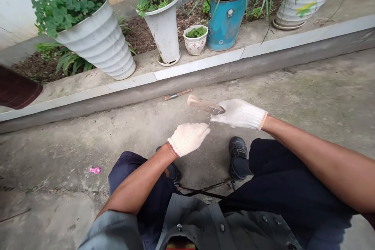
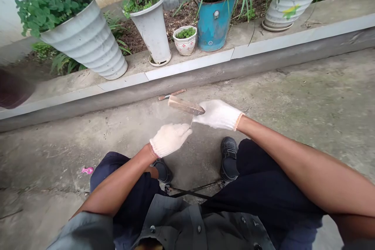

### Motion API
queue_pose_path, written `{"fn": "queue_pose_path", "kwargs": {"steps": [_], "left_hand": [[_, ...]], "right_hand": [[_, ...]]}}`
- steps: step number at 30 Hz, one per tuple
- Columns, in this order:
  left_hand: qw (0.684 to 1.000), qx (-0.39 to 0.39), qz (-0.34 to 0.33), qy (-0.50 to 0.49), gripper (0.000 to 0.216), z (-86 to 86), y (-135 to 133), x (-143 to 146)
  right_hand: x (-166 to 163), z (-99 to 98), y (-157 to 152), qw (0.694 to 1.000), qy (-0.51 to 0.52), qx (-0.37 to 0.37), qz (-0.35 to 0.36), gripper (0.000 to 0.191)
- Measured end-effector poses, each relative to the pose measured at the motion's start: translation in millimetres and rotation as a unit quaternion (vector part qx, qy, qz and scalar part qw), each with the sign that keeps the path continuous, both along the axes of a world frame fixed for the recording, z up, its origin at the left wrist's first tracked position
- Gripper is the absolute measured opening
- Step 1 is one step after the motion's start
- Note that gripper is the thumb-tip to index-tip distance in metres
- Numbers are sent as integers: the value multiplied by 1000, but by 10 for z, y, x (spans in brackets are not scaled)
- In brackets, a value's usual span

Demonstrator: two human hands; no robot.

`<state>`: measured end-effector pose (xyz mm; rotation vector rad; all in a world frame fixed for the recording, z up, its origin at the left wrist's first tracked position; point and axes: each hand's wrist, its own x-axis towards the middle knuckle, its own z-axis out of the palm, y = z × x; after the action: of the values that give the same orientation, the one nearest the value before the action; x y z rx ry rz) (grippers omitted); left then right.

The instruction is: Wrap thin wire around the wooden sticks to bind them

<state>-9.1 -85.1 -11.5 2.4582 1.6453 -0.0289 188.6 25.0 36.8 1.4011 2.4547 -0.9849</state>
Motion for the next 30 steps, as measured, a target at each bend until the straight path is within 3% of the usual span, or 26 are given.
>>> {"fn": "queue_pose_path", "kwargs": {"steps": [2, 5, 8, 10, 14, 16, 19, 21, 23, 26, 30], "left_hand": [[999, 3, -17, 37, 45, 4, -1, -6], [997, -16, -41, 68, 41, 21, 3, -19], [994, -32, -63, 85, 33, 39, 20, -41], [993, -33, -76, 82, 33, 39, 32, -52], [993, -25, -108, 41, 40, 22, 37, -37], [994, -38, -99, 17, 36, 19, 27, -11], [997, -33, -64, 1, 39, 24, 4, 24], [999, -2, -38, 6, 44, 24, -11, 32], [1000, 16, -18, 19, 46, 17, -21, 28], [999, 22, -16, 45, 45, 0, -25, 6], [996, 19, -50, 67, 43, -6, 3, -29]], "right_hand": [[-1, -87, 62, 996, -50, 73, -3, 35], [27, -255, 72, 978, -154, 125, 66, 24], [58, -361, -42, 965, -203, 69, 153, 17], [87, -340, -138, 966, -176, -1, 189, 13], [167, -86, -228, 955, -48, -151, 252, 20], [186, 71, -211, 956, -5, -164, 243, 26], [163, 201, -135, 981, 48, -136, 127, 35], [127, 180, -57, 993, 65, -86, 40, 37], [92, 87, 29, 999, 32, -1, 7, 33], [55, -102, 103, 990, -92, 103, 24, 20], [25, -286, -9, 969, -186, 93, 132, 21]]}}
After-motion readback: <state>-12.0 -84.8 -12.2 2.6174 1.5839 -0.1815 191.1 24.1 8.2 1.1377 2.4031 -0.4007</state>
